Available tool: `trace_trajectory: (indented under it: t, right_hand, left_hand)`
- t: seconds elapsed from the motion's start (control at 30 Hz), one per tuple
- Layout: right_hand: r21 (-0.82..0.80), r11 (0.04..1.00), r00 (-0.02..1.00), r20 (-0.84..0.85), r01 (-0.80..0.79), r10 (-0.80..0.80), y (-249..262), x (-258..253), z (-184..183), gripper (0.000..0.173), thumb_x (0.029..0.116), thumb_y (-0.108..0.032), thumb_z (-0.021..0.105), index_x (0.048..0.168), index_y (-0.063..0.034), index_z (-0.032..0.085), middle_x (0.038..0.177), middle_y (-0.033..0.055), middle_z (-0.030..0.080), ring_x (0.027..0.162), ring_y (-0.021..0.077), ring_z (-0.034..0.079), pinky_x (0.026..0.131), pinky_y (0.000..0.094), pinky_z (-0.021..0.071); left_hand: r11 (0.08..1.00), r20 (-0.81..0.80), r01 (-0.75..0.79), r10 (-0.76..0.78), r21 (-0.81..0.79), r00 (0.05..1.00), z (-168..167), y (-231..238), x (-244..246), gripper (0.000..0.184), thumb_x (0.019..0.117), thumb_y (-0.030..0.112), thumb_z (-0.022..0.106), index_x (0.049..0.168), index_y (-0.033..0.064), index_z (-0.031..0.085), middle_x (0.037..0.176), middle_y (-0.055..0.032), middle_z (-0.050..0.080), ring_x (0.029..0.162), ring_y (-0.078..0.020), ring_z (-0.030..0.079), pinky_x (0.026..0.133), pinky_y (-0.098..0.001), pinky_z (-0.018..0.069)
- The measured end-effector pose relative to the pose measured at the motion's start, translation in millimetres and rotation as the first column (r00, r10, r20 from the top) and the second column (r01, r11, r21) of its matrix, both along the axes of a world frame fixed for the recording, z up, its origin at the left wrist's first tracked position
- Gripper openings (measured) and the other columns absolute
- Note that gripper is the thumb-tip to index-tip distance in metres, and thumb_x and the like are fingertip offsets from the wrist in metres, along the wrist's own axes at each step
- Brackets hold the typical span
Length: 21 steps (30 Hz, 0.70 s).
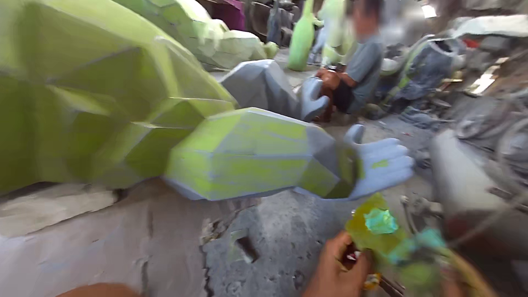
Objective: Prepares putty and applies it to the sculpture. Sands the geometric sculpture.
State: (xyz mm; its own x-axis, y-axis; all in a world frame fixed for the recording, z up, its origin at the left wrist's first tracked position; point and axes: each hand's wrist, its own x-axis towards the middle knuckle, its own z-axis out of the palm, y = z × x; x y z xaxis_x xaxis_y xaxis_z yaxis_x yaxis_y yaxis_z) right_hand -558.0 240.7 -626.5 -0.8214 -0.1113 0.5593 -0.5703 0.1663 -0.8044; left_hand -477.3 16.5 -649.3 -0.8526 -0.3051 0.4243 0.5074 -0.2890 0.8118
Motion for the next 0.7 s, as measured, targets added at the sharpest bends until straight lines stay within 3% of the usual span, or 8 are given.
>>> trace_trajectory:
  t: [0.1, 0.2, 0.27, 0.33, 0.4, 0.5, 0.57, 0.7]
  right_hand:
    - [0.157, 0.987, 0.999, -0.023, 0.04, -0.037, -22.6, -4.5, 0.2, 0.022, 0.1006, -0.006, 0.059, 0.118, 0.003, 0.07, 0.104, 0.0035, 0.074, 0.091, 0.0063, 0.07, 0.082, 0.025, 0.0603]
    - [0.19, 0.972, 0.971, -0.216, 0.14, -0.097, -33.8, -2.0, 10.8, 0.023, 0.0995, -0.017, 0.063, 0.113, -0.0009, 0.074, 0.097, 0.0047, 0.071, 0.084, 0.0078, 0.068, 0.073, 0.0231, 0.06]
    - [0.236, 0.963, 0.908, -0.419, 0.126, -0.016, -31.3, 4.1, 20.1, 0.019, 0.1016, -0.024, 0.062, 0.111, -0.0127, 0.074, 0.098, -0.0018, 0.068, 0.088, 0.0044, 0.065, 0.076, 0.0199, 0.0564]
    - [0.37, 0.924, 0.792, -0.591, 0.095, 0.155, -22.6, 2.9, 28.9, 0.02, 0.1031, -0.022, 0.058, 0.118, -0.0231, 0.071, 0.109, -0.0034, 0.067, 0.108, 0.008, 0.064, 0.093, 0.024, 0.0558]
    - [0.462, 0.882, 0.719, -0.642, 0.086, 0.266, -14.2, -14.3, 25.7, 0.025, 0.1031, -0.019, 0.058, 0.124, -0.0244, 0.071, 0.111, 0.0007, 0.069, 0.114, 0.0144, 0.066, 0.097, 0.0297, 0.057]
    - [0.523, 0.841, 0.742, -0.617, 0.139, 0.261, 0.2, -46.5, 11.6, 0.029, 0.1029, -0.019, 0.057, 0.127, -0.0269, 0.073, 0.102, 0.0028, 0.07, 0.099, 0.0124, 0.068, 0.086, 0.0277, 0.0583]
    - [0.513, 0.844, 0.783, -0.586, 0.16, 0.208, 5.8, -52.1, 13.8, 0.027, 0.1005, -0.024, 0.059, 0.122, -0.0248, 0.076, 0.095, 0.0022, 0.071, 0.087, 0.0089, 0.067, 0.075, 0.0257, 0.0579]
    - [0.333, 0.918, 0.899, -0.434, 0.213, -0.051, -34.7, -12.9, 44.1, 0.023, 0.0989, -0.022, 0.06, 0.108, -0.0075, 0.075, 0.093, 0.0026, 0.069, 0.084, 0.0057, 0.066, 0.074, 0.0225, 0.058]
  left_hand:
    - [0.921, -0.019, 0.118, -0.135, -0.371, 0.991, -12.7, -12.0, -5.0, 0.026, 0.0971, 0.0, 0.06, 0.123, -0.0002, 0.065, 0.114, -0.0098, 0.07, 0.097, -0.0165, 0.071, 0.08, -0.0357, 0.0641]
    - [0.811, 0.11, 0.269, -0.249, -0.52, 0.962, -18.3, -17.9, -7.3, 0.024, 0.0973, 0.008, 0.061, 0.12, 0.0062, 0.066, 0.11, -0.0056, 0.07, 0.096, -0.0144, 0.071, 0.079, -0.0367, 0.0631]
    - [0.885, 0.142, 0.295, -0.261, -0.359, 0.955, -17.2, -13.6, -6.5, 0.025, 0.0976, 0.003, 0.06, 0.122, 0.0045, 0.066, 0.11, -0.006, 0.073, 0.095, -0.0156, 0.073, 0.08, -0.0368, 0.0645]
    - [0.954, 0.141, 0.289, -0.297, 0.079, 0.944, -9.7, -8.5, -4.0, 0.021, 0.0999, -0.001, 0.059, 0.12, -0.0024, 0.065, 0.108, -0.0143, 0.073, 0.091, -0.0235, 0.075, 0.077, -0.0408, 0.0659]
    - [0.818, 0.061, 0.31, -0.385, 0.484, 0.921, -6.2, -8.7, -2.0, 0.021, 0.0987, 0.001, 0.061, 0.119, -0.0041, 0.064, 0.11, -0.0202, 0.071, 0.092, -0.0286, 0.074, 0.076, -0.0456, 0.0641]
    - [0.744, 0.012, 0.306, -0.389, 0.593, 0.921, -12.7, -8.2, -4.5, 0.022, 0.0974, 0.0, 0.062, 0.118, -0.0052, 0.064, 0.111, -0.023, 0.07, 0.094, -0.0302, 0.073, 0.077, -0.0469, 0.0639]
    - [0.816, 0.043, 0.197, -0.261, 0.543, 0.964, -13.5, -2.1, -5.1, 0.021, 0.0975, -0.003, 0.06, 0.118, -0.0064, 0.062, 0.108, -0.0226, 0.07, 0.09, -0.0294, 0.074, 0.075, -0.0455, 0.0642]
    - [0.987, 0.01, -0.157, 0.157, -0.026, 0.988, -21.1, 16.7, -16.1, 0.021, 0.0969, -0.003, 0.06, 0.117, -0.0033, 0.066, 0.109, -0.012, 0.073, 0.092, -0.0225, 0.074, 0.076, -0.0384, 0.0664]
